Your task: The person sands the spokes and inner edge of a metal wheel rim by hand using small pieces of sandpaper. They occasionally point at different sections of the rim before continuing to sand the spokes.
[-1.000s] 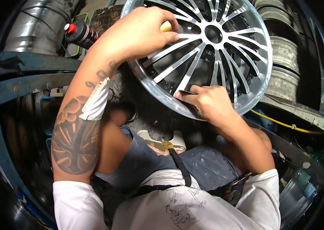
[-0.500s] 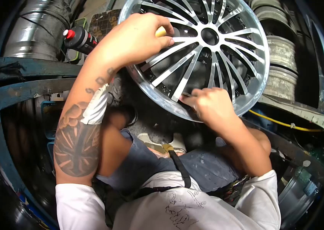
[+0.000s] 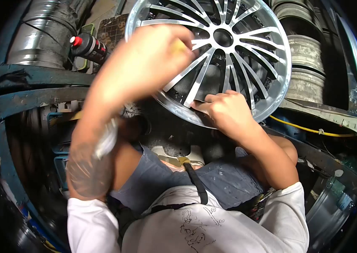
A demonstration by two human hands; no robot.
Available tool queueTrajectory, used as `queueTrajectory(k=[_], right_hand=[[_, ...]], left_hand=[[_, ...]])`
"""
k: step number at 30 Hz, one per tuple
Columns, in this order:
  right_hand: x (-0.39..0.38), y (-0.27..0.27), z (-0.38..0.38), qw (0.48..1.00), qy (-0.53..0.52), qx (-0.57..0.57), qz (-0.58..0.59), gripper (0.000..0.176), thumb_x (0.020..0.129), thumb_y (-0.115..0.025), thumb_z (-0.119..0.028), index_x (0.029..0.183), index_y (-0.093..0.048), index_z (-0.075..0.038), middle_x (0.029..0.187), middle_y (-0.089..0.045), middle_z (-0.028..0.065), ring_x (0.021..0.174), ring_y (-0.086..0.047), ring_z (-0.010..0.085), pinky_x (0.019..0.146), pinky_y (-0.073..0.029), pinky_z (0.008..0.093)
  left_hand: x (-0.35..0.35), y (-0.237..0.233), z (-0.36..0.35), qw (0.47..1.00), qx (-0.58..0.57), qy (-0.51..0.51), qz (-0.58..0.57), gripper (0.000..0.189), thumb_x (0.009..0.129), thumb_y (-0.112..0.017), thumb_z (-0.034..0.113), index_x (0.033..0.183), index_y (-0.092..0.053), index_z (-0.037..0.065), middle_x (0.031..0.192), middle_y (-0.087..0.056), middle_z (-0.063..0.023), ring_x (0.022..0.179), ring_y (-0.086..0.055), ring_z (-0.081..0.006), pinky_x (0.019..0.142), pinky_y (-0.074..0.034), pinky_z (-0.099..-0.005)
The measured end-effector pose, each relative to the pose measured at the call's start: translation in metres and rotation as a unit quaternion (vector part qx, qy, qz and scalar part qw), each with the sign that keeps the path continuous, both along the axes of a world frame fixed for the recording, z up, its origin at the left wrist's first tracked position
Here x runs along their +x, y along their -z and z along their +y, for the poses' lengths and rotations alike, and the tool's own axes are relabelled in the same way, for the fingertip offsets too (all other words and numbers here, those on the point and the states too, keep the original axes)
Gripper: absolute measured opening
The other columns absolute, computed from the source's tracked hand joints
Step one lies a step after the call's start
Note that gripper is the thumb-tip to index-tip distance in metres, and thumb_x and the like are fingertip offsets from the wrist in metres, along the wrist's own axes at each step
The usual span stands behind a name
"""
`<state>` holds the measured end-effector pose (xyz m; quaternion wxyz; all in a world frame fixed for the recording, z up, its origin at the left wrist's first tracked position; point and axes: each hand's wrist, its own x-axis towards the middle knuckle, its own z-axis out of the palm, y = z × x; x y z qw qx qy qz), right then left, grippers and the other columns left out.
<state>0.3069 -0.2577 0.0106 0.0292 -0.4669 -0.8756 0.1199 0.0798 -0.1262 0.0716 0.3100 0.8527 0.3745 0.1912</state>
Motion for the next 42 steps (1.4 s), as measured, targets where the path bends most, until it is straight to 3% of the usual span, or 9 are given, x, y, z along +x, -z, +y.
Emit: queueTrajectory(k=[3,4,6,8,14,18,24,27,42], right_hand=[[0.004,0.016,-0.006,0.992,0.049,0.012,0.112,0.037,0.089,-0.064,-0.016,0.124,-0.077,-0.02,0.083,-0.073,0.0048,0.073,-0.074,0.0257,0.066,-0.057,0.0396],[-0.002,-0.002,0.0,1.0,0.009,0.007,0.013,0.04,0.088,-0.065,-0.016,0.127,-0.075,-0.02,0.084,-0.073,0.0054,0.074,-0.074,0.026,0.067,-0.058,0.0398],[0.001,0.017,-0.001,0.999,0.018,-0.025,0.026,0.043,0.087,-0.071,-0.016,0.13,-0.076,-0.023,0.08,-0.071,0.0062,0.072,-0.071,0.03,0.071,-0.057,0.0435],[0.005,0.023,0.001,1.0,-0.014,0.004,0.023,0.038,0.089,-0.065,-0.015,0.124,-0.078,-0.019,0.087,-0.075,0.0054,0.077,-0.075,0.0251,0.069,-0.058,0.0397],[-0.002,0.012,-0.001,0.998,-0.013,0.016,-0.052,0.031,0.09,-0.064,-0.019,0.117,-0.08,-0.019,0.082,-0.074,0.0023,0.073,-0.075,0.0195,0.066,-0.055,0.035],[-0.006,0.019,0.0,1.0,-0.001,0.022,-0.013,0.043,0.087,-0.064,-0.017,0.127,-0.077,-0.021,0.076,-0.068,0.0014,0.067,-0.07,0.0212,0.065,-0.053,0.0361],[0.001,0.008,0.009,0.999,0.002,-0.042,-0.007,0.033,0.093,-0.063,-0.019,0.121,-0.079,-0.021,0.08,-0.073,0.0035,0.068,-0.074,0.0238,0.058,-0.055,0.0397],[-0.004,0.006,0.004,0.999,0.009,-0.044,-0.025,0.045,0.086,-0.066,-0.016,0.129,-0.077,-0.025,0.074,-0.068,0.0041,0.062,-0.07,0.0271,0.059,-0.055,0.0399],[-0.001,0.013,0.003,0.998,0.037,-0.042,0.011,0.033,0.091,-0.063,-0.019,0.118,-0.081,-0.023,0.075,-0.07,0.0009,0.066,-0.071,0.0198,0.067,-0.054,0.0359]], left_hand=[[0.041,-0.038,-0.099,0.964,-0.072,0.254,0.015,0.016,0.09,-0.07,0.017,0.101,-0.07,0.005,0.081,-0.074,-0.0137,0.068,-0.073,-0.0269,0.061,-0.057,-0.04],[0.058,-0.041,-0.131,0.923,-0.065,0.368,0.088,0.015,0.083,-0.068,0.013,0.094,-0.066,0.003,0.076,-0.072,-0.0173,0.06,-0.072,-0.0318,0.052,-0.055,-0.043],[0.075,-0.015,-0.21,0.883,-0.115,0.452,-0.053,0.014,0.081,-0.068,0.012,0.09,-0.069,0.002,0.078,-0.073,-0.0193,0.068,-0.076,-0.0333,0.054,-0.056,-0.0459],[0.098,-0.001,-0.254,0.796,-0.169,0.581,0.009,0.016,0.082,-0.069,0.012,0.094,-0.071,0.002,0.08,-0.075,-0.0181,0.073,-0.077,-0.0339,0.059,-0.057,-0.0472],[0.085,0.066,-0.257,0.87,-0.056,0.488,0.039,0.013,0.084,-0.07,0.016,0.092,-0.073,0.006,0.078,-0.077,-0.0095,0.077,-0.078,-0.0274,0.066,-0.058,-0.0411],[0.093,0.056,-0.268,0.86,-0.037,0.51,0.0,0.014,0.086,-0.069,0.02,0.091,-0.071,0.007,0.074,-0.075,-0.0068,0.074,-0.077,-0.0242,0.069,-0.055,-0.0412],[0.08,0.028,-0.282,0.855,0.011,0.508,-0.102,0.012,0.085,-0.07,0.024,0.083,-0.075,0.014,0.075,-0.075,-0.0013,0.071,-0.072,-0.0204,0.069,-0.046,-0.0375],[0.076,0.025,-0.285,0.868,0.026,0.476,-0.135,0.014,0.087,-0.068,0.025,0.082,-0.073,0.013,0.076,-0.072,-0.0008,0.072,-0.07,-0.0189,0.071,-0.044,-0.0366],[0.076,0.023,-0.281,0.87,0.026,0.462,-0.168,0.013,0.086,-0.068,0.024,0.083,-0.071,0.011,0.074,-0.071,-0.001,0.072,-0.069,-0.0185,0.071,-0.044,-0.0356]])
